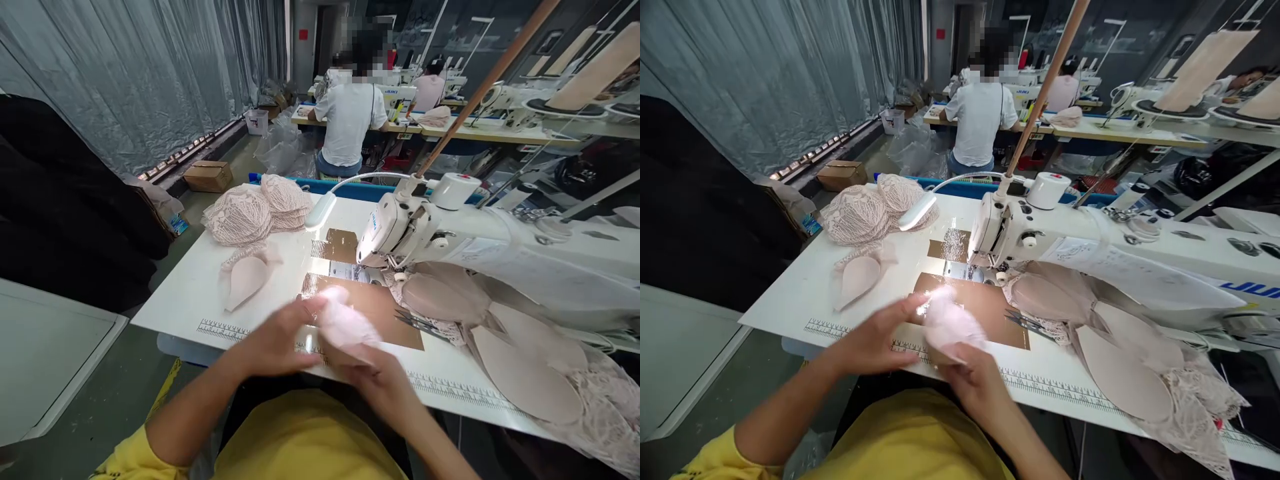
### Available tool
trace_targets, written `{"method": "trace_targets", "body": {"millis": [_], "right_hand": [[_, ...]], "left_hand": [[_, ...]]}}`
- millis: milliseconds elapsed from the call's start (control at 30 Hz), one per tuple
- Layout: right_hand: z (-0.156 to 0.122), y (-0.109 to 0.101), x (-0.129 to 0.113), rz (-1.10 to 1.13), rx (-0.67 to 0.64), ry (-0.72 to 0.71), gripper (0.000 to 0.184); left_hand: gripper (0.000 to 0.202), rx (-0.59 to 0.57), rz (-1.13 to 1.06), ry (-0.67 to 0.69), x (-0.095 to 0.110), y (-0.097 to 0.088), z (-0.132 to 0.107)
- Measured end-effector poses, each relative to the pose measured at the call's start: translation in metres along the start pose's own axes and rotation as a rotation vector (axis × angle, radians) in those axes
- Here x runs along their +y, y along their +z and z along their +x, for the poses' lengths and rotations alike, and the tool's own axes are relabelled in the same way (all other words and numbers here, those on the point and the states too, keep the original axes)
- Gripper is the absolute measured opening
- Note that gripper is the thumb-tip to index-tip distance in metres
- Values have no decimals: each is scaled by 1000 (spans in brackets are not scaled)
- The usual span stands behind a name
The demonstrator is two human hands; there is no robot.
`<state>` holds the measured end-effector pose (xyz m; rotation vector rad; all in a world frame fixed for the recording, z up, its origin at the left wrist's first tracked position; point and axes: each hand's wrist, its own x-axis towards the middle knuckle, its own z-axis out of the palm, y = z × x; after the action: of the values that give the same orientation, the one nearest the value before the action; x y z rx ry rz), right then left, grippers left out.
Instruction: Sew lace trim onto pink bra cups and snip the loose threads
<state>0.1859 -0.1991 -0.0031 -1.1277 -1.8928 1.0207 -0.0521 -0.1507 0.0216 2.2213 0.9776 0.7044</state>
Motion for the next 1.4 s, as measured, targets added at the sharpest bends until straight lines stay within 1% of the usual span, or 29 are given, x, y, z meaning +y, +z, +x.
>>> {"method": "trace_targets", "body": {"millis": [33,67,100,133,200,233,300,333,367,400,433,467,533,567,600,633,700,733,767,833,900,967,1033,1100,1133,1233,1267,1333,1400], "right_hand": [[5,5,-5,-5,-14,-29,15],[10,8,-10,-23,-11,-68,12],[13,8,-14,-56,19,-123,9],[15,6,-19,-101,77,-193,10],[14,-4,-26,-192,212,-340,20],[11,-11,-28,-221,281,-402,23],[6,-25,-28,-251,424,-453,27],[5,-31,-28,-262,498,-445,28],[6,-35,-26,-272,557,-413,26],[8,-38,-25,-278,579,-352,21],[12,-38,-23,-270,548,-270,14],[16,-37,-20,-232,437,-147,3],[24,-29,-15,4,98,115,15],[27,-23,-12,179,-66,219,20],[28,-17,-10,364,-206,301,22],[27,-11,-8,543,-318,362,24],[24,-1,-6,826,-442,446,30],[22,2,-5,909,-451,478,32],[20,4,-4,952,-428,504,33],[17,4,-3,942,-306,529,32],[15,0,-2,879,-148,516,34],[15,-3,0,839,-18,501,49],[15,-5,1,803,59,491,67],[17,-4,3,728,83,464,70],[18,-4,5,675,90,438,65],[23,-7,9,518,99,337,37],[24,-9,10,493,87,312,37],[26,-14,10,479,9,287,45],[25,-17,10,470,-80,277,43]], "left_hand": [[67,-119,-133,16,12,8,2],[59,-173,-237,-2,21,15,4],[48,-185,-324,-41,26,20,5],[37,-161,-374,-93,27,23,5],[23,-17,-377,-210,19,24,4],[20,69,-336,-263,12,22,2],[16,212,-228,-347,-1,16,-1],[15,243,-205,-382,-5,13,-3],[14,235,-228,-408,-6,11,-5],[20,176,-301,-414,-5,9,-6],[27,72,-413,-392,-1,7,-8],[33,-52,-549,-338,5,7,-8],[40,-265,-787,-182,19,6,-7],[44,-302,-837,-112,25,6,-6],[51,-285,-819,-71,30,6,-3],[58,-229,-746,-60,33,7,-1],[65,-130,-538,-86,33,12,5],[68,-120,-471,-110,31,15,8],[71,-141,-461,-143,28,19,10],[69,-223,-597,-228,20,24,12],[59,-297,-782,-346,14,26,12],[50,-320,-894,-444,9,26,11],[44,-302,-925,-489,6,26,10],[39,-258,-915,-475,6,28,11],[37,-234,-898,-461,7,29,12],[38,-125,-755,-411,9,34,15],[39,-84,-676,-392,10,35,16],[44,-27,-537,-347,10,37,18],[48,-23,-530,-342,9,38,19]]}}
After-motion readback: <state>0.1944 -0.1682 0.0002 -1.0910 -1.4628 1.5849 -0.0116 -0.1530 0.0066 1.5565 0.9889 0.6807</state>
